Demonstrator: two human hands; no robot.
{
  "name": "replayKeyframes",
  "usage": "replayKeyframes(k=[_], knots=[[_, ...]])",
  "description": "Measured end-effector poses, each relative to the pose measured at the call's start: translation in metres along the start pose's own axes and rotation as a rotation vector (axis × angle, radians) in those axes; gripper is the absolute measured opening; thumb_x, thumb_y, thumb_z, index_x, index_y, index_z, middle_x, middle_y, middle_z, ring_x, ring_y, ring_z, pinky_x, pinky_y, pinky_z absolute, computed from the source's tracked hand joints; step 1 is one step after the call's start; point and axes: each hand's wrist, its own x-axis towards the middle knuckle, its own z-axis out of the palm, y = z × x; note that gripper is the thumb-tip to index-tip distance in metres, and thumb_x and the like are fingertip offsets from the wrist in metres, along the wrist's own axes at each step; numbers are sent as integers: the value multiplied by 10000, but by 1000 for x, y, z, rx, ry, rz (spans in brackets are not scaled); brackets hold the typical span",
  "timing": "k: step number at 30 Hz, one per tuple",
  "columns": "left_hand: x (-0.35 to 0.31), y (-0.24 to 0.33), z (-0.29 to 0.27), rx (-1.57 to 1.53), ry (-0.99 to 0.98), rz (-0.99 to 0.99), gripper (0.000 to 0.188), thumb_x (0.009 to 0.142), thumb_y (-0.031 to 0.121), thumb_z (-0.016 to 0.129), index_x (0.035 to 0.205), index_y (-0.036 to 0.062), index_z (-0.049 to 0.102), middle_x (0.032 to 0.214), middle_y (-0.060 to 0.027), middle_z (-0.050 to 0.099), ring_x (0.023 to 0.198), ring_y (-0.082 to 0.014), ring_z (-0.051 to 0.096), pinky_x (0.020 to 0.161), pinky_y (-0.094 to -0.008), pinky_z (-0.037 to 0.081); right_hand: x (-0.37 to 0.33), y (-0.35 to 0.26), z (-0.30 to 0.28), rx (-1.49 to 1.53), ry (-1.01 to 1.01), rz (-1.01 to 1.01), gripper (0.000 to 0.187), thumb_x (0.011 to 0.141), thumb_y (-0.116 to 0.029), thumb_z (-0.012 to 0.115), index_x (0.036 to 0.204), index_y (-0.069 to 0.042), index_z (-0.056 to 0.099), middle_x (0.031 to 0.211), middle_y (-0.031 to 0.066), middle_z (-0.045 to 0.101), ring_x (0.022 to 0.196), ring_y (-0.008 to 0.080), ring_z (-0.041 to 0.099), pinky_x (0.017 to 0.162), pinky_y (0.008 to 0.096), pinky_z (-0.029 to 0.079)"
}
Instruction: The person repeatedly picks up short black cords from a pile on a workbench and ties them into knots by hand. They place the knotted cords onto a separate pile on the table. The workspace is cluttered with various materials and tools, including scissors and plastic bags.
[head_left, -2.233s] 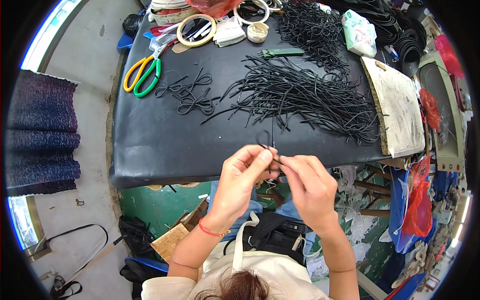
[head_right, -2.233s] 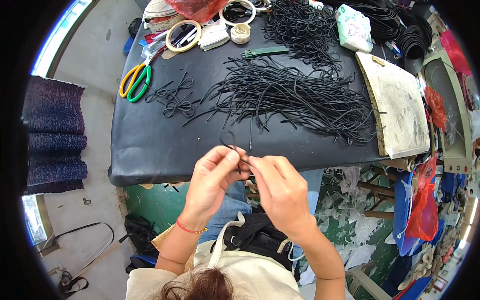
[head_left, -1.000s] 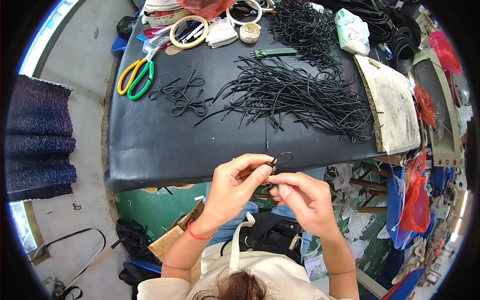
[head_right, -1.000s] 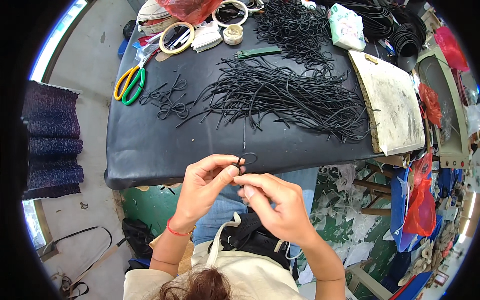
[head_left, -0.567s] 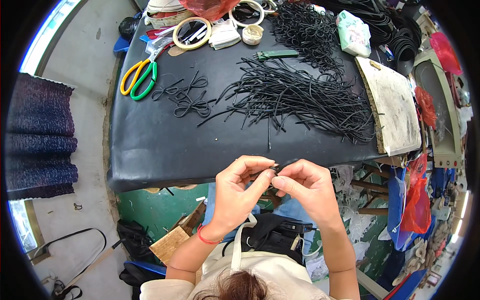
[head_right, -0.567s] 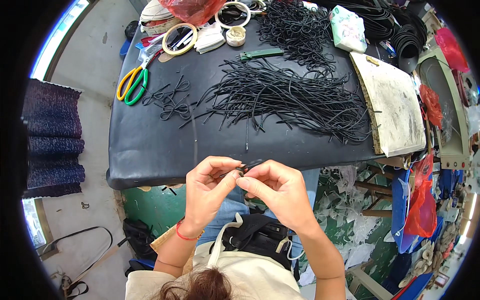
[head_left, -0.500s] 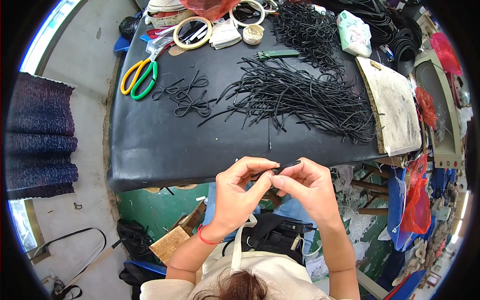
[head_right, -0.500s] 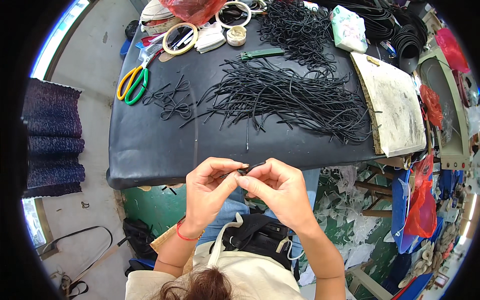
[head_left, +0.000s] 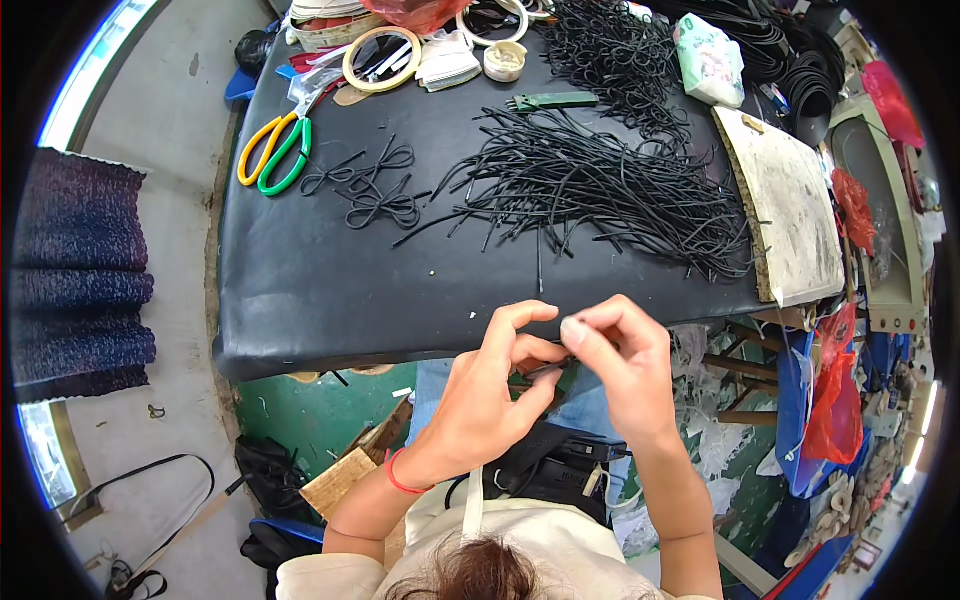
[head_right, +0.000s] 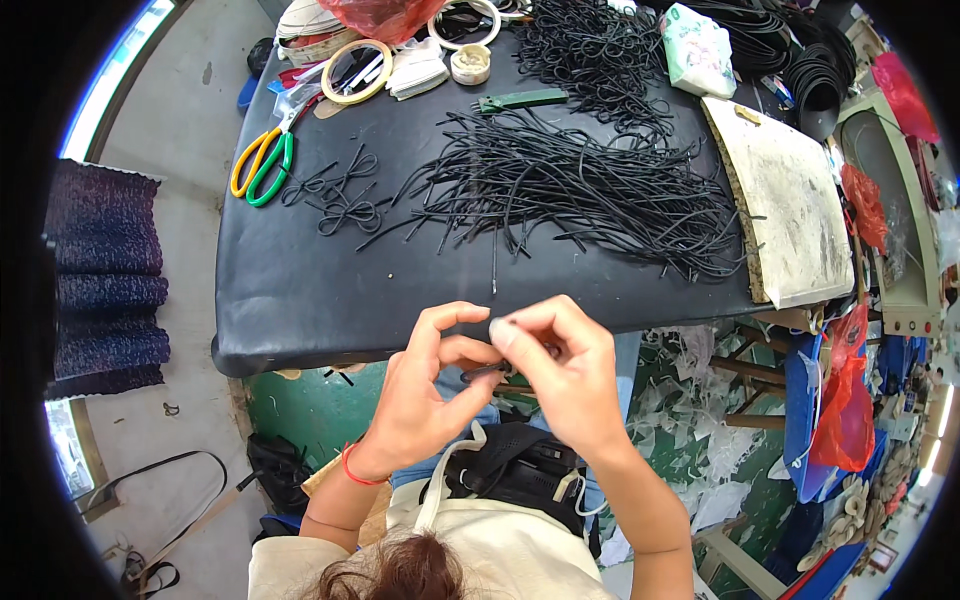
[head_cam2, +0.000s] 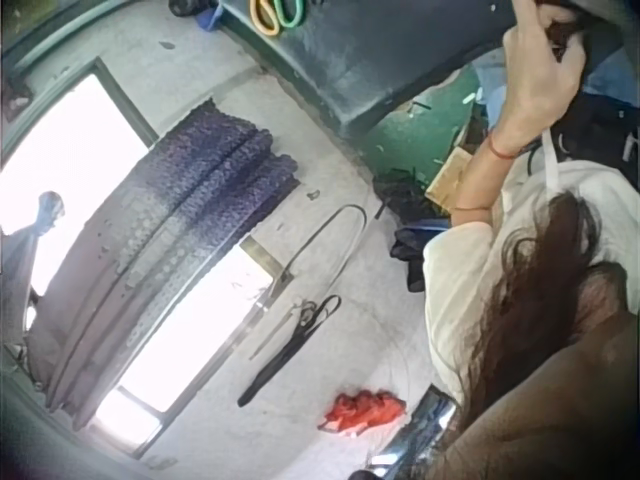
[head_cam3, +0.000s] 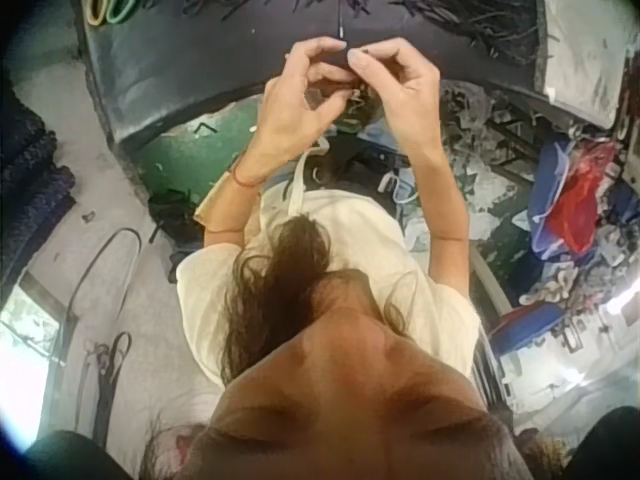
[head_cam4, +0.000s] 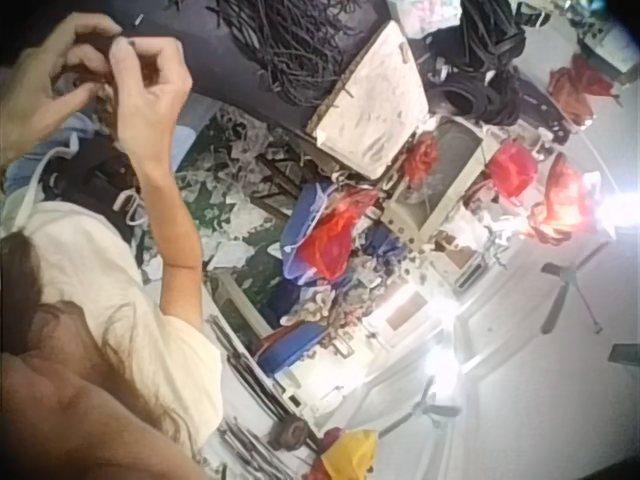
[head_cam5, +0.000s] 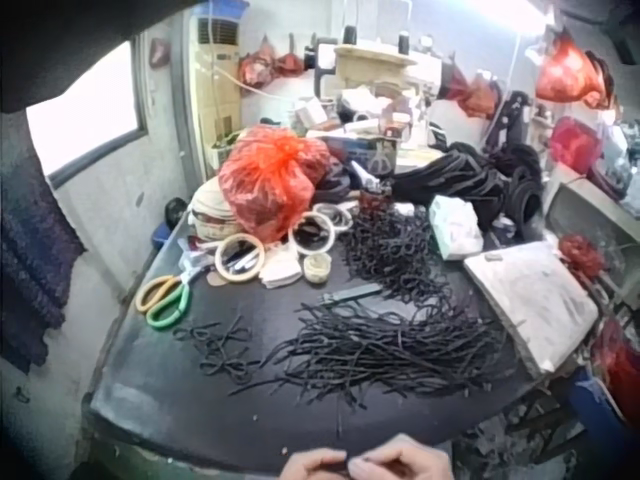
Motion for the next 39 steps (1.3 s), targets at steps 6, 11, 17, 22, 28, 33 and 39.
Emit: replayKeyframes(k=[6,11,17,22,28,33,39], knots=[[1,-11,0,-255,-63,-123,294,823,15,619,1099,-36,531,911,-87,640,839,-113,597,748,-246,488,2,3,1,154,-1,64,114,852,-126,630,848,-16,601,755,-7,597,670,30,514,609,192,428],[1,-12,1,-287,-19,-164,160,828,57,638,954,-40,622,853,-66,646,755,-74,578,668,-219,485,-2,2,-5,112,-50,167,133,852,-144,636,823,-20,599,741,-23,571,656,23,484,576,180,399],[2,-13,-4,-50,-121,17,165,823,75,644,935,-44,620,784,-77,650,715,-91,593,642,-232,484,-5,8,-1,-72,43,-27,174,862,-136,621,737,-32,558,682,-35,529,612,7,440,540,168,365],[-3,-19,4,-74,-53,89,167,817,88,636,928,-36,622,760,-97,646,600,-118,570,566,-249,453,-6,11,2,-11,90,19,192,873,-150,609,738,-29,546,717,-28,535,609,9,438,545,170,370],[-1,-25,-8,-172,-60,16,181,826,134,642,909,-28,631,730,-71,658,623,-77,577,563,-224,450,-9,-4,1,24,1,80,167,887,-146,590,794,-14,548,670,-44,529,597,4,442,538,164,376],[0,-13,-11,-159,-173,-165,172,843,150,627,890,-16,631,712,-54,639,623,-59,562,557,-214,443,-14,7,-3,-137,-44,-29,199,860,-136,619,720,-33,523,617,-32,502,535,11,407,456,186,324],[-9,-15,7,-495,-27,-183,160,847,116,619,934,-18,622,752,-39,597,602,-44,490,541,-205,420,-12,1,9,-138,120,-125,264,863,-102,597,648,-48,454,580,-47,448,525,1,368,440,184,291]])
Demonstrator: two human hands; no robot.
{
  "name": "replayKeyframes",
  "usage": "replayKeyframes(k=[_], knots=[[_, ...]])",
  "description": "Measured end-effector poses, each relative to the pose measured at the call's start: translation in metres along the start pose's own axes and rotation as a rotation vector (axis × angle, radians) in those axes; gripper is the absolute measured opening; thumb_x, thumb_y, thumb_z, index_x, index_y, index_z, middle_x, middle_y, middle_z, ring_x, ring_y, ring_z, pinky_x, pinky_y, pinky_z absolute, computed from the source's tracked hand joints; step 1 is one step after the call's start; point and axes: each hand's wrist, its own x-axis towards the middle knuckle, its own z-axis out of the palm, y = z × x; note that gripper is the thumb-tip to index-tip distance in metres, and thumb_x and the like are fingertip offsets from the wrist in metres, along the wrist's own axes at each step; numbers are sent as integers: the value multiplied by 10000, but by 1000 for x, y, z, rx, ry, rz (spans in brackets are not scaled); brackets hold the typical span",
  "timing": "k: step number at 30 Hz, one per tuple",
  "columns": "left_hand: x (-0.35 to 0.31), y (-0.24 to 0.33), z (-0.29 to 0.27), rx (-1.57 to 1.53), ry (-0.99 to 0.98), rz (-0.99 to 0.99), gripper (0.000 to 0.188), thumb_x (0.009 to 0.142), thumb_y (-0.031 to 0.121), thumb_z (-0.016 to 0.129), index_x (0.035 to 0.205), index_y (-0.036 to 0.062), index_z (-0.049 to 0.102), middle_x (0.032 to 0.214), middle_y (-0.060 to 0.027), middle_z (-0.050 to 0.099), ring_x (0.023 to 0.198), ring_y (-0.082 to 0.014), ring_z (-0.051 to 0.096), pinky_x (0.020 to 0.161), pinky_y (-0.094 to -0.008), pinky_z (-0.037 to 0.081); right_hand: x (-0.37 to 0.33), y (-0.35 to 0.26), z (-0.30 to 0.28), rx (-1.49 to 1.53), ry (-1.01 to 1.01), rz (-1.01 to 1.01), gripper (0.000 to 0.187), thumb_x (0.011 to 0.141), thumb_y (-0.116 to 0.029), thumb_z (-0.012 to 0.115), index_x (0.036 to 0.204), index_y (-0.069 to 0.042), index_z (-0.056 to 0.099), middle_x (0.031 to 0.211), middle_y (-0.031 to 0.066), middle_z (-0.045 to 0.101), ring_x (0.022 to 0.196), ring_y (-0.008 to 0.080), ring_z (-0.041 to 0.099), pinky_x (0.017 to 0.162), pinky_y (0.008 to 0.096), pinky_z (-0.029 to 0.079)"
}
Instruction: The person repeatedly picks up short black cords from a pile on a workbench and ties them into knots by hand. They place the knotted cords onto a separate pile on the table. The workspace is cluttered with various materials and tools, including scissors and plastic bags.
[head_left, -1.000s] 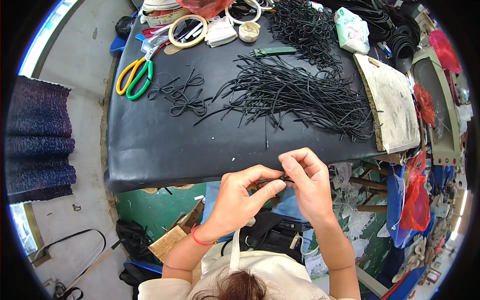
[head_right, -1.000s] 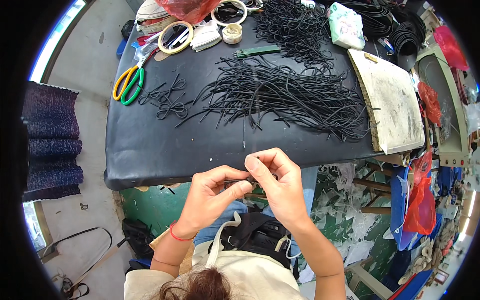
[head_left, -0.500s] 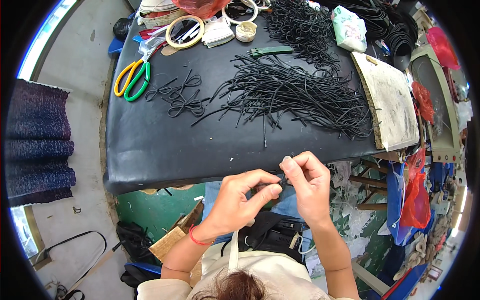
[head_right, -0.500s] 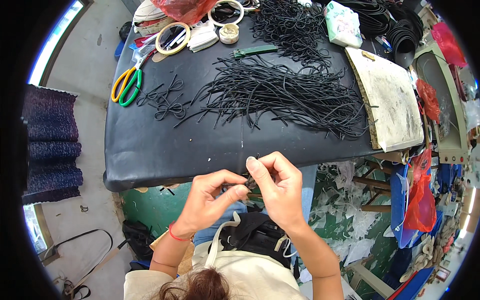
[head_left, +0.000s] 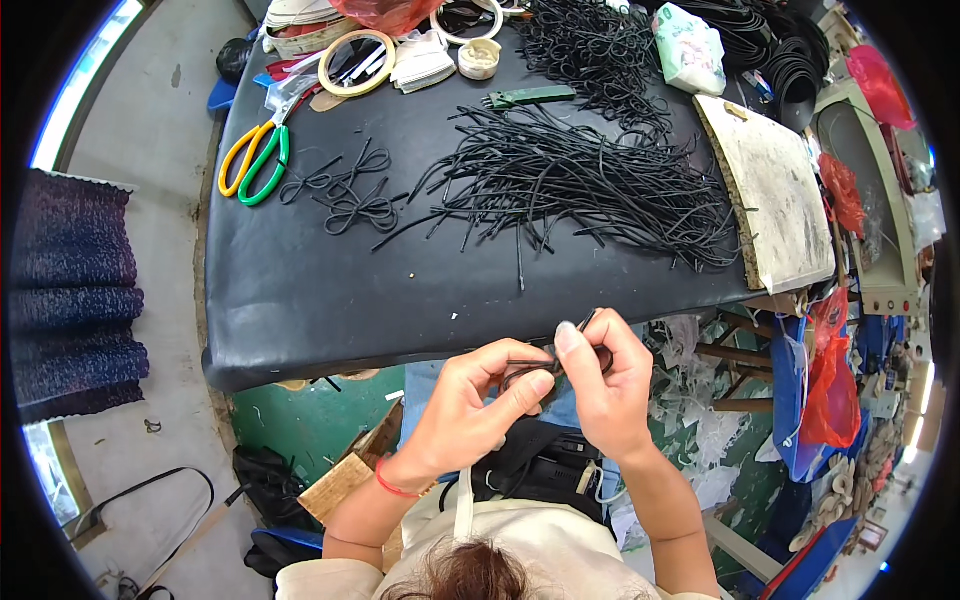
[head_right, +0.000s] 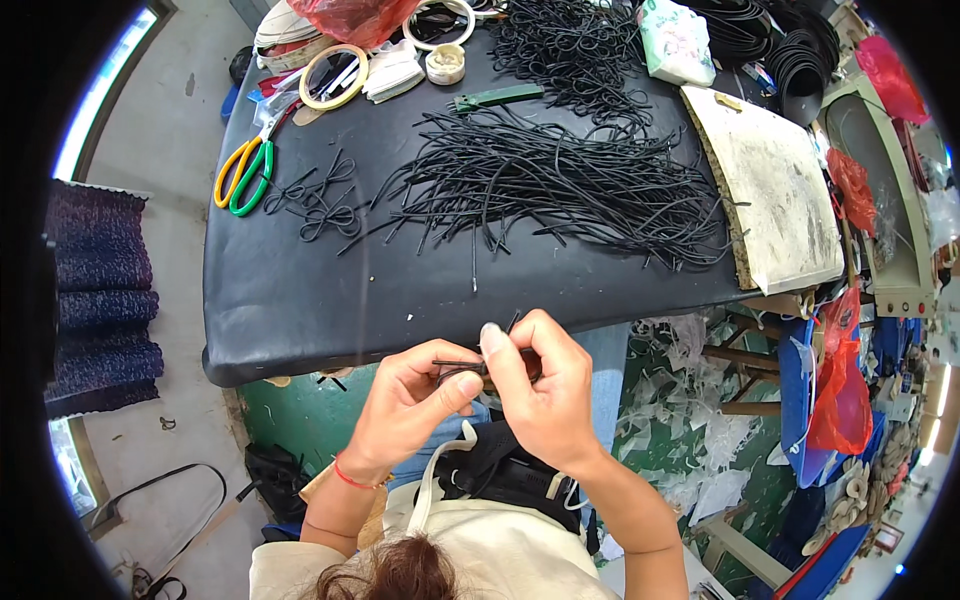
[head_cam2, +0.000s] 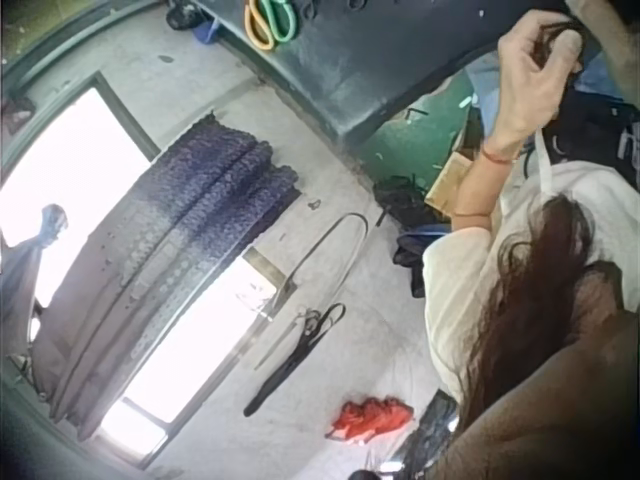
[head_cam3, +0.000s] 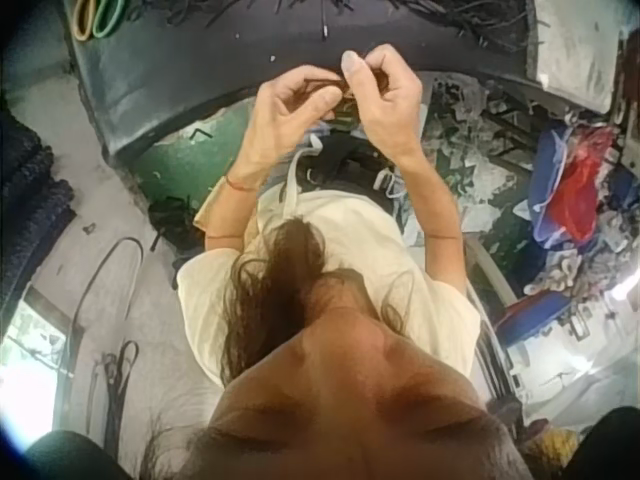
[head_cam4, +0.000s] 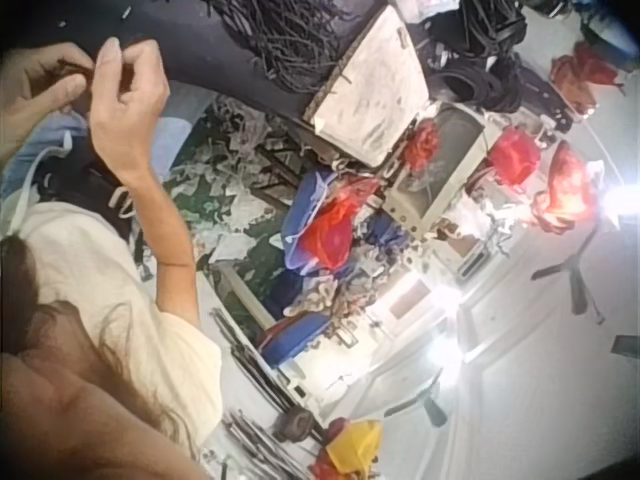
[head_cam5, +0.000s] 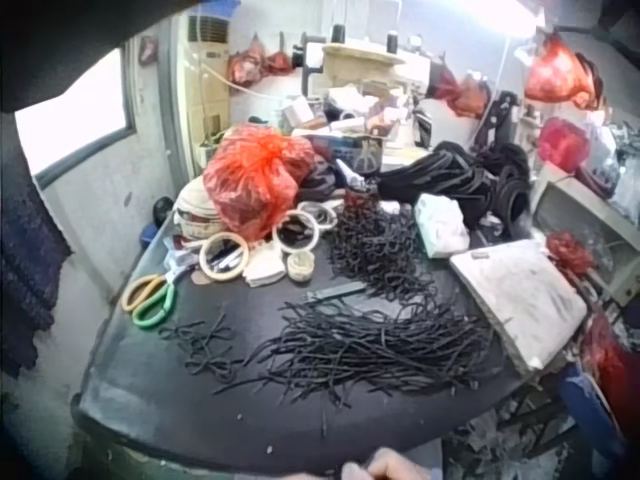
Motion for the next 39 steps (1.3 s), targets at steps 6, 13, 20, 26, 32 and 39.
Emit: replayKeyframes(k=[6,13,20,26,32,39], knots=[[-3,-14,6,209,75,53,195,852,94,613,1013,-15,604,718,5,572,603,-44,475,537,-209,417,8,12,-1,207,52,186,297,869,-125,600,614,-64,462,576,-75,429,527,-10,337,444,178,264],[18,-18,16,233,250,433,187,845,70,625,1004,-21,590,1058,-88,534,777,-97,573,693,-202,461,12,2,6,509,33,347,230,898,-236,577,742,-75,530,637,-57,483,546,18,391,500,178,319],[22,-3,4,-203,125,176,145,875,77,583,964,-35,598,850,-58,635,783,-80,577,710,-229,479,10,-2,-3,318,108,127,165,875,-83,583,1005,-16,506,925,31,541,838,71,510,761,205,421],[17,7,1,-121,17,102,162,876,91,587,982,-30,606,845,-58,638,778,-84,585,711,-226,481,17,-7,-3,196,-145,-6,110,863,-70,591,905,28,618,900,64,573,658,90,563,566,215,466],[16,6,-6,-75,0,49,163,866,100,605,968,-27,615,814,-58,646,758,-85,595,690,-225,490,11,-7,-1,245,-141,96,136,897,-117,557,868,15,571,778,33,587,637,58,535,557,199,449],[13,6,-7,-82,-8,-6,170,859,117,617,947,-28,624,790,-64,649,716,-87,600,663,-220,492,10,-9,-2,166,-132,177,171,916,-149,528,853,8,549,759,27,583,620,46,521,539,196,453]])
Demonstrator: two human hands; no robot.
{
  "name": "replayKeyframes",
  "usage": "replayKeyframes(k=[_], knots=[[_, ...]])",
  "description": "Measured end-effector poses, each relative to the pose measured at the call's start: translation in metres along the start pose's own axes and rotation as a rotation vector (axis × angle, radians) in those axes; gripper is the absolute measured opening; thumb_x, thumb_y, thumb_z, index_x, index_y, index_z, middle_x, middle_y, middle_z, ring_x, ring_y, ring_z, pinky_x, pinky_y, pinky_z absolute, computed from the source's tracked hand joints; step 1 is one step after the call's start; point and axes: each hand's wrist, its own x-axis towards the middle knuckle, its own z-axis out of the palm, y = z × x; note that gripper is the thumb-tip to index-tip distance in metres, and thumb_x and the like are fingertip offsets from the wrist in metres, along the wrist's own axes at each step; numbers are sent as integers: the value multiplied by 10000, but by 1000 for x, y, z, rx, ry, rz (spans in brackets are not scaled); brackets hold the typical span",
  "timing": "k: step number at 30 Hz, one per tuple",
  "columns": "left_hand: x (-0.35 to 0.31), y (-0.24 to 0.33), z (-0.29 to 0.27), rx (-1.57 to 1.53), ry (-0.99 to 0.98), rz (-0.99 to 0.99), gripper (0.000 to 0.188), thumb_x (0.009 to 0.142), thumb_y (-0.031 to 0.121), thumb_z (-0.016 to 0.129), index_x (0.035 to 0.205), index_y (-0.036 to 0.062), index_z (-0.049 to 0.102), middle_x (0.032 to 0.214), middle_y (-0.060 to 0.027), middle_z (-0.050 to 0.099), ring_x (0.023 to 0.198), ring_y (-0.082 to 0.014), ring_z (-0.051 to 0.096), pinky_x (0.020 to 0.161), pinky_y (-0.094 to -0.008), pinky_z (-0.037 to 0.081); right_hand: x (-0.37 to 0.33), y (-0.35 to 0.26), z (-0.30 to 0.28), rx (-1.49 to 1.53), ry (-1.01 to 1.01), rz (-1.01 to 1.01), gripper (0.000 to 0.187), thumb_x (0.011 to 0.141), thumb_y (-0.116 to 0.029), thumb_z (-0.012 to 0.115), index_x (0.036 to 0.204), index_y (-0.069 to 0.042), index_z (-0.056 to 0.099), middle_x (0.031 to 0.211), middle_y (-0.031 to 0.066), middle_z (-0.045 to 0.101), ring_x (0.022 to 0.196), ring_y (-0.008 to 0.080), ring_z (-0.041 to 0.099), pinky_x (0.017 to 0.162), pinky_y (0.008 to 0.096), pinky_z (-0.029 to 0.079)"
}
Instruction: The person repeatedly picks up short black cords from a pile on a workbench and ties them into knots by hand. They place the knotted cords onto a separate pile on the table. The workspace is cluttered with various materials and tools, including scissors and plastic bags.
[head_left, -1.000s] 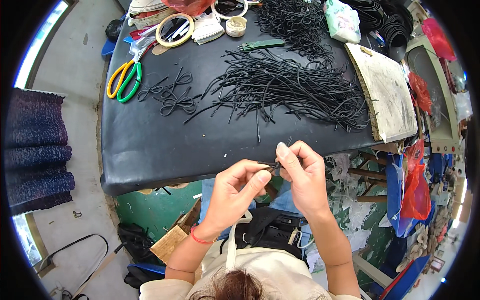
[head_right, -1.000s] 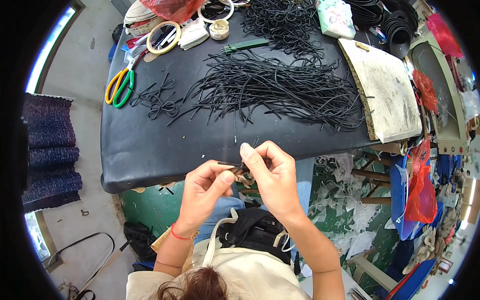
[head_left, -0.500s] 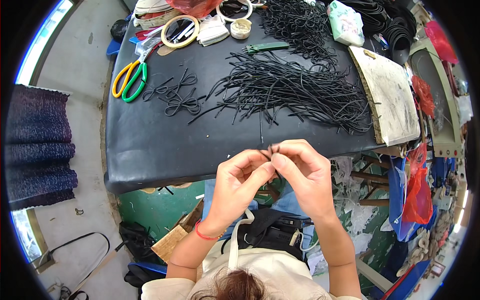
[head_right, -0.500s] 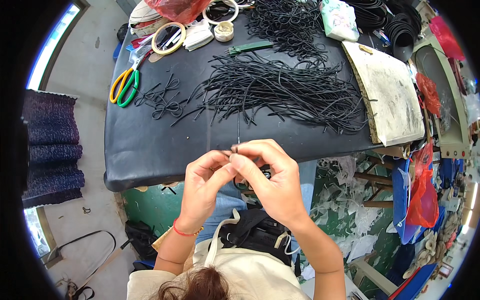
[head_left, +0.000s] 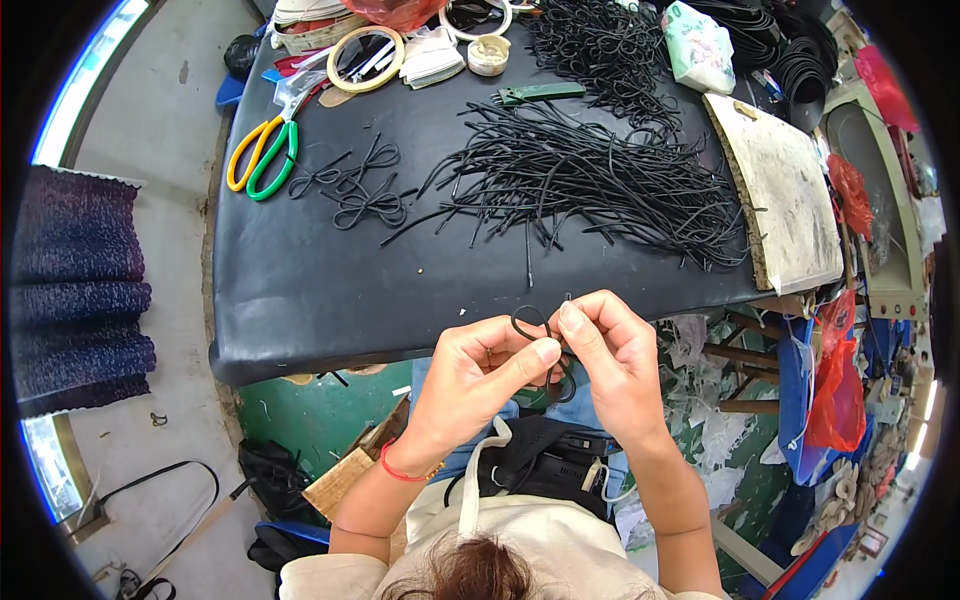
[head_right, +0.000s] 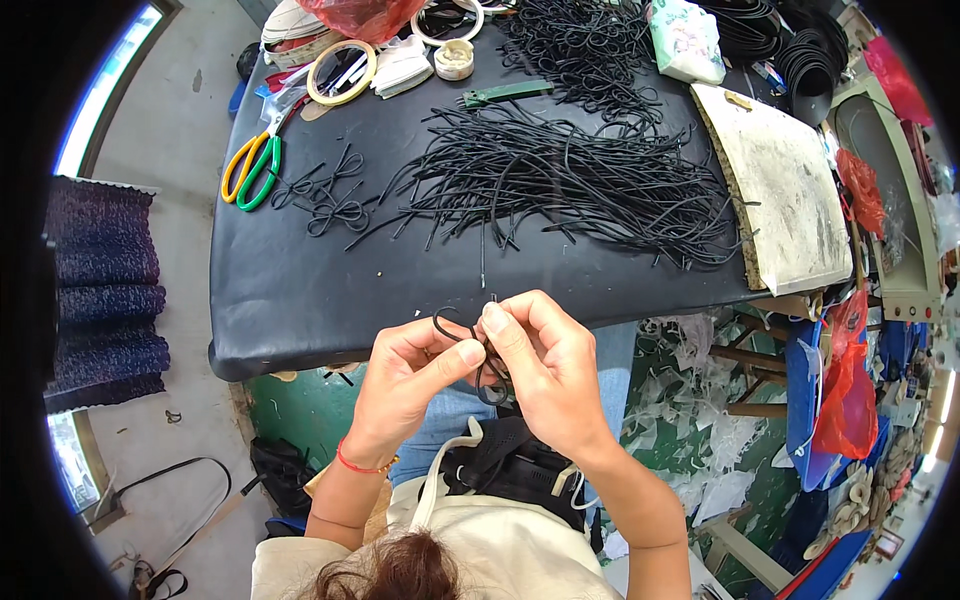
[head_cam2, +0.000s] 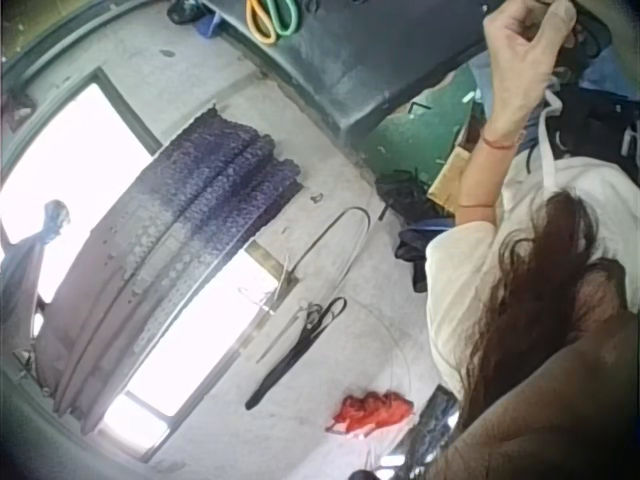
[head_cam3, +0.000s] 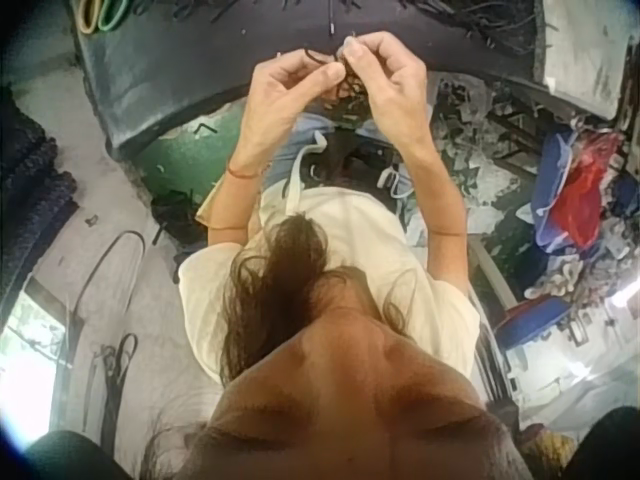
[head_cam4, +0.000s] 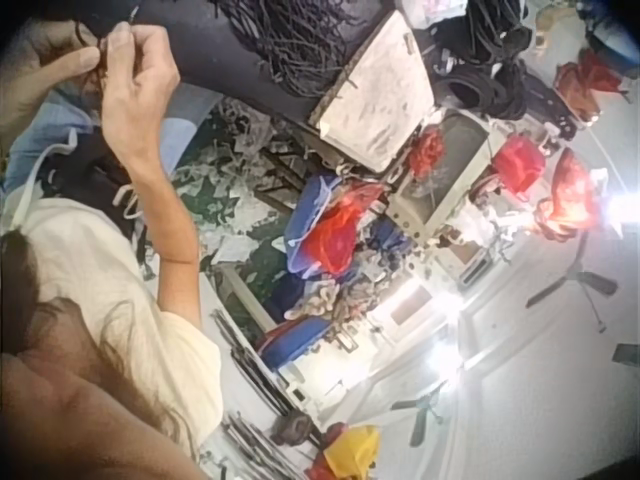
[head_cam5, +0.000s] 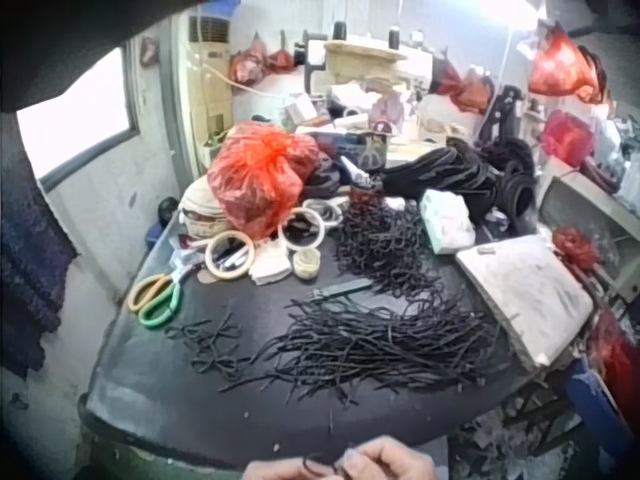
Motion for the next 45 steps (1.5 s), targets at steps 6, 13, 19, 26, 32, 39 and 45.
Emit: replayKeyframes(k=[6,13,19,26,32,39,45], knots=[[-2,-1,0,7,13,-16,180,860,122,617,961,-27,623,796,-71,654,722,-94,607,656,-226,495,1,3,0,17,9,30,198,929,-173,506,848,4,544,755,24,576,615,46,519,530,198,461],[3,-12,2,-135,174,69,153,860,118,614,965,7,606,859,-58,639,771,-90,598,716,-232,498,7,0,11,106,140,-79,171,931,-161,503,956,7,519,859,32,568,779,60,524,713,216,455],[6,-12,11,-330,220,62,141,863,105,605,952,-3,590,866,-84,644,755,-128,631,693,-240,523,-8,1,-8,-97,-59,67,260,953,-217,464,927,22,563,867,30,590,812,65,532,724,213,440],[-3,-13,23,436,287,189,126,867,77,588,898,-45,590,795,-101,652,682,-152,641,628,-251,514,-3,6,-4,-338,106,-161,144,874,-105,587,785,2,553,764,18,598,603,55,514,538,226,431],[-1,-17,17,171,154,-22,151,868,92,588,933,-44,595,787,-95,651,717,-136,633,630,-249,519,5,17,-23,-125,1,60,174,858,-157,623,769,-17,571,718,-20,553,578,24,438,495,191,350],[2,-15,9,115,130,41,171,882,135,584,918,-31,603,781,-66,640,718,-92,609,641,-228,521,1,14,-25,89,-82,136,145,867,-141,610,901,0,601,767,15,606,683,48,532,628,202,448],[-2,-18,17,156,232,87,186,888,150,580,890,-34,609,728,-55,631,658,-81,594,608,-219,513,-8,13,-15,52,-57,48,111,881,-91,577,918,13,573,801,23,601,724,58,541,655,215,463]])
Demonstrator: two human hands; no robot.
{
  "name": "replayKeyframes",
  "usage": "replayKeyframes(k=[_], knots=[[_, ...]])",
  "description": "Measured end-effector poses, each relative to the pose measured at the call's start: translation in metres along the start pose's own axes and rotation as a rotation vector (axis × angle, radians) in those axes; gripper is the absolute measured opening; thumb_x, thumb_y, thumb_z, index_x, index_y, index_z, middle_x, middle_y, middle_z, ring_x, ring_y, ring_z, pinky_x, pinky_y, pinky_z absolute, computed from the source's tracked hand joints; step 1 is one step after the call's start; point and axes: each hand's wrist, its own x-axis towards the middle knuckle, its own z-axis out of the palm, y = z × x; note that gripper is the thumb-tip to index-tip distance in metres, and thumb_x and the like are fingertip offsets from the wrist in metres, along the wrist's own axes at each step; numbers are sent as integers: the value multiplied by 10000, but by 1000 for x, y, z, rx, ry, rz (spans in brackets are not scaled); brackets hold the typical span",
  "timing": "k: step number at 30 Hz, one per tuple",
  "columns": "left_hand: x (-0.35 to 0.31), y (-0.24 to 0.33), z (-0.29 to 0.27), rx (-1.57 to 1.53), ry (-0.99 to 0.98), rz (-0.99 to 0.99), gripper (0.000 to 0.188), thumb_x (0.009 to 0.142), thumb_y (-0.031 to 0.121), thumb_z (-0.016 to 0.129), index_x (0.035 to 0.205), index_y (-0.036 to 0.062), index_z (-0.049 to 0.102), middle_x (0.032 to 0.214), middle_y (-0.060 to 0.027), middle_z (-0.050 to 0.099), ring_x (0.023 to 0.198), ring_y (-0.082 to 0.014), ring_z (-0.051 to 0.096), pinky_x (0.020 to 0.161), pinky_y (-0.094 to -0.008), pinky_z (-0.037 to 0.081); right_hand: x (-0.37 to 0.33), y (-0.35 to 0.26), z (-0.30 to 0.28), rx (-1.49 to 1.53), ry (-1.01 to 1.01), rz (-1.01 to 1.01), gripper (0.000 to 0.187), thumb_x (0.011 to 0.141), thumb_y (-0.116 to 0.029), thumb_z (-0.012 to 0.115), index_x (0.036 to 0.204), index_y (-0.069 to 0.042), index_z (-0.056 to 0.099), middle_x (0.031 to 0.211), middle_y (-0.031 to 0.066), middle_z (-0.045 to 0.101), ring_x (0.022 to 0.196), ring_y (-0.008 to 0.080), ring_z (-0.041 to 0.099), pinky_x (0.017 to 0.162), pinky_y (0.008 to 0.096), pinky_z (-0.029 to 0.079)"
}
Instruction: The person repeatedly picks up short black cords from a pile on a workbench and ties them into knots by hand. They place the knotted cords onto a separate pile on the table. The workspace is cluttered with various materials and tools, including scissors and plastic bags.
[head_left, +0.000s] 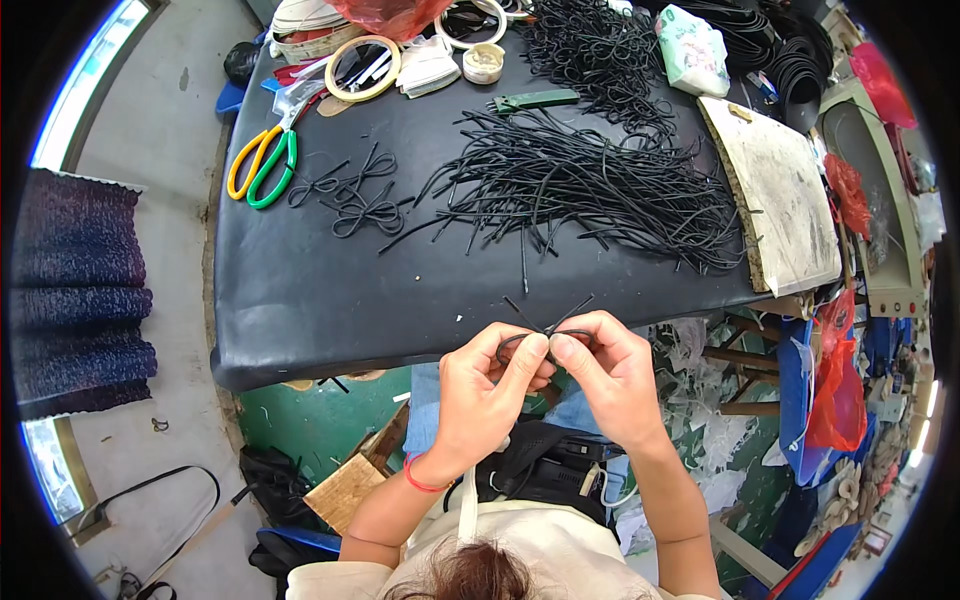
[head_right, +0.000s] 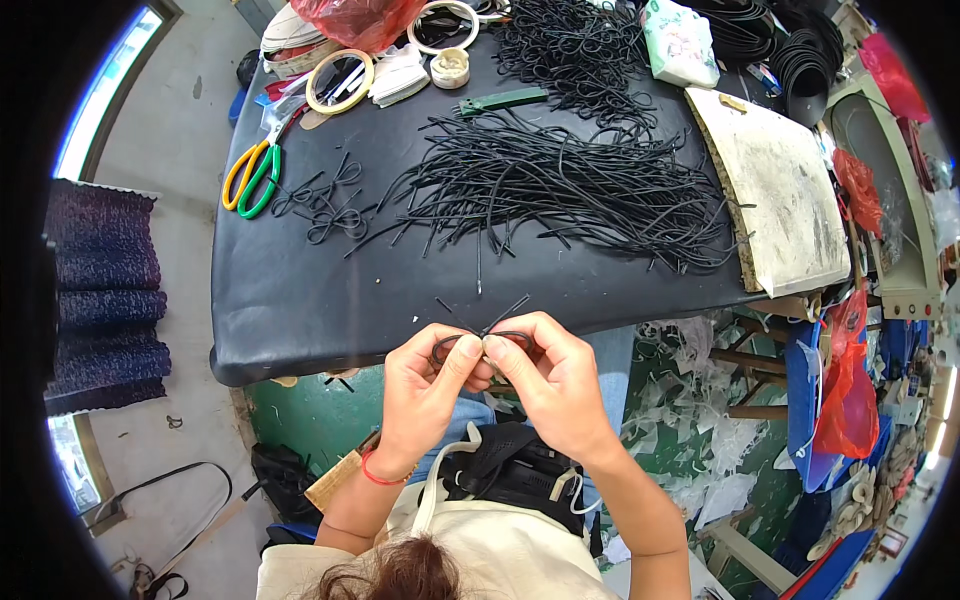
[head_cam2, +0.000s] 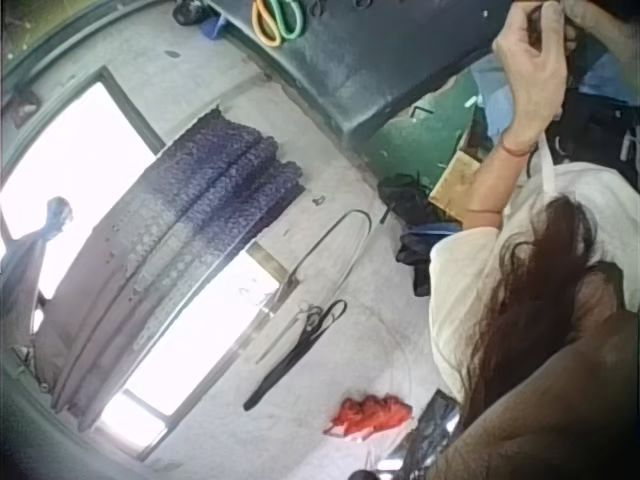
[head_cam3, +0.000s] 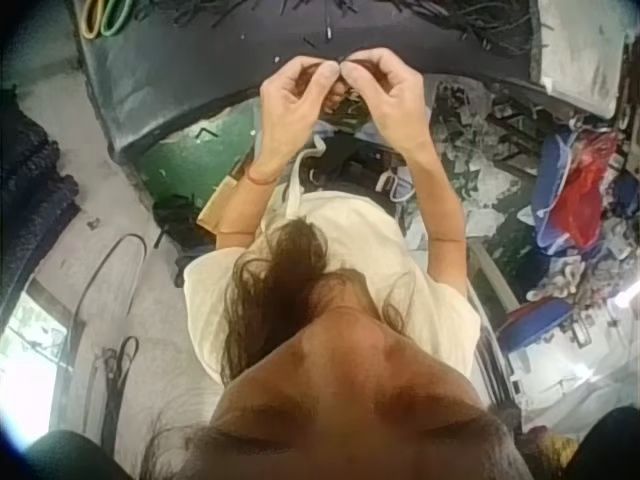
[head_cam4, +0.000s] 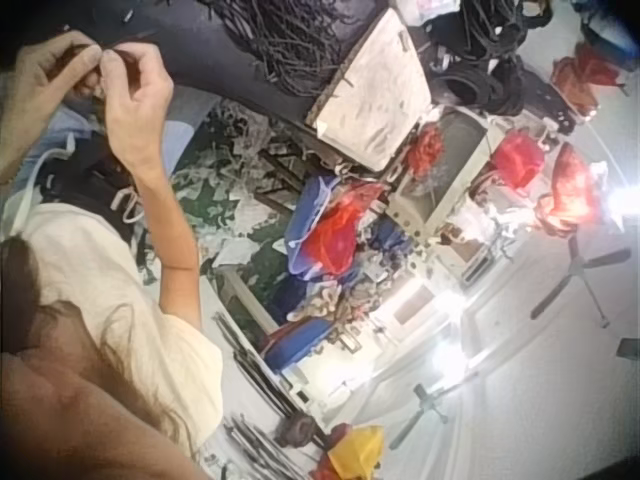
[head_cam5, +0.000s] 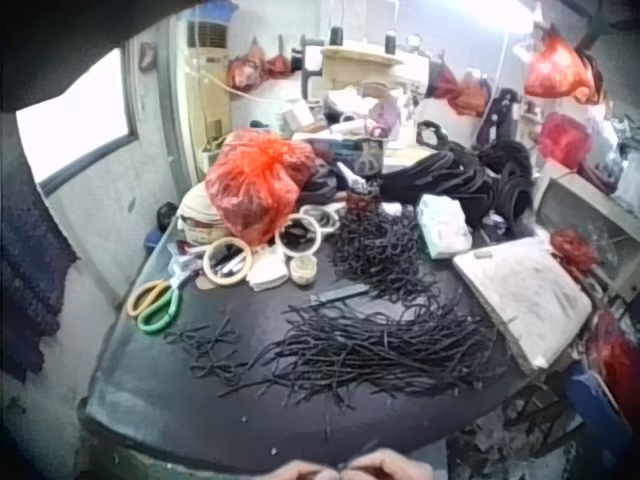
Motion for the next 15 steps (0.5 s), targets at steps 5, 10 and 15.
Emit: replayKeyframes(k=[5,10,15], knots=[[-1,0,2,-62,23,-27,187,890,156,580,887,-29,608,735,-42,623,641,-65,571,591,-209,496,-4,6,10,-71,46,-93,108,895,-76,546,954,15,548,820,23,580,744,58,522,661,213,455],[12,3,-17,33,24,9,168,873,157,600,863,-11,606,710,-25,602,625,-59,555,565,-204,464,10,11,10,-232,-16,-98,126,889,-91,551,957,16,550,799,27,573,705,60,509,629,219,437],[63,42,-98,807,562,275,230,842,224,626,814,-3,606,673,1,558,620,-58,455,563,-226,366,73,8,-14,-866,148,-614,134,799,-67,621,918,-9,596,769,92,519,722,222,522,641,318,434]])
